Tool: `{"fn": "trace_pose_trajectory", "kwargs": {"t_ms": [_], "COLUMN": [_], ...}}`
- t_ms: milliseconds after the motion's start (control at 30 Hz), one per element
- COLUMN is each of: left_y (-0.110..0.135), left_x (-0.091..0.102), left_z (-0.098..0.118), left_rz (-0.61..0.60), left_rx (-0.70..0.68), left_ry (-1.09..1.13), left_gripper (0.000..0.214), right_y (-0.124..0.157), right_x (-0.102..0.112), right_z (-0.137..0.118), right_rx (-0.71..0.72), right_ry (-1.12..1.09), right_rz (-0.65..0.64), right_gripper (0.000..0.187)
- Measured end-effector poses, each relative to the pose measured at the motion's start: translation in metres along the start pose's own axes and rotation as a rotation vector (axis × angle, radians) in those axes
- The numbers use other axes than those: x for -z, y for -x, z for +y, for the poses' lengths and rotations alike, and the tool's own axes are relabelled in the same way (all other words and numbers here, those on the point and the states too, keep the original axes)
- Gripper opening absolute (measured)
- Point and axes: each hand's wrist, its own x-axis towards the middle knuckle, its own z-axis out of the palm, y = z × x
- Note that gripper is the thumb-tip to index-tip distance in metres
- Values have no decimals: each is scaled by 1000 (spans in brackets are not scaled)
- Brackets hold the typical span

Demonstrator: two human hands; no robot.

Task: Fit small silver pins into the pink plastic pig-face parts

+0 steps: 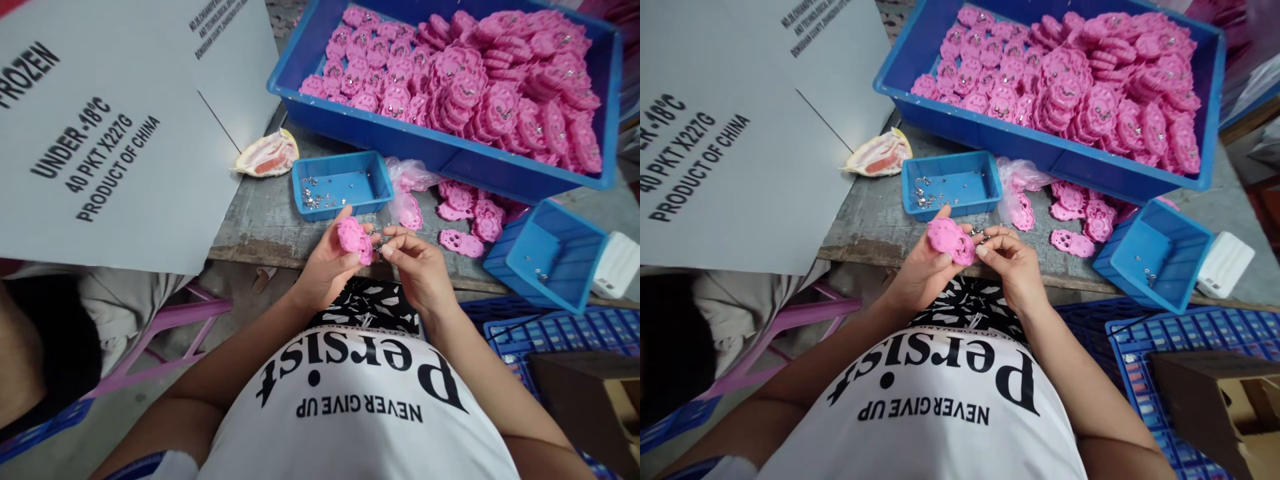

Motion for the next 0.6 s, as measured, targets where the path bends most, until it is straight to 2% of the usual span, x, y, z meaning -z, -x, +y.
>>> {"fn": "trace_pose_trajectory", "kwargs": {"t_ms": [133,300,600], "left_y": [-1,-4,-3], "left_x": [0,1,6], "left_z": [-5,-11,-16], "left_rz": [38,1,-2], "left_rx": [-72,-140,-174], "left_ry": [-22,-51,-34], "left_gripper": [72,61,58], "right_y": [1,-1,-4], "right_x": [-5,-13,-16], "right_z": [1,0,3], "right_rx": [0,-75,-82], "right_ry": [56,-38,-41], "right_rz": [-32,-18,-93], "right_gripper": [29,33,26]}}
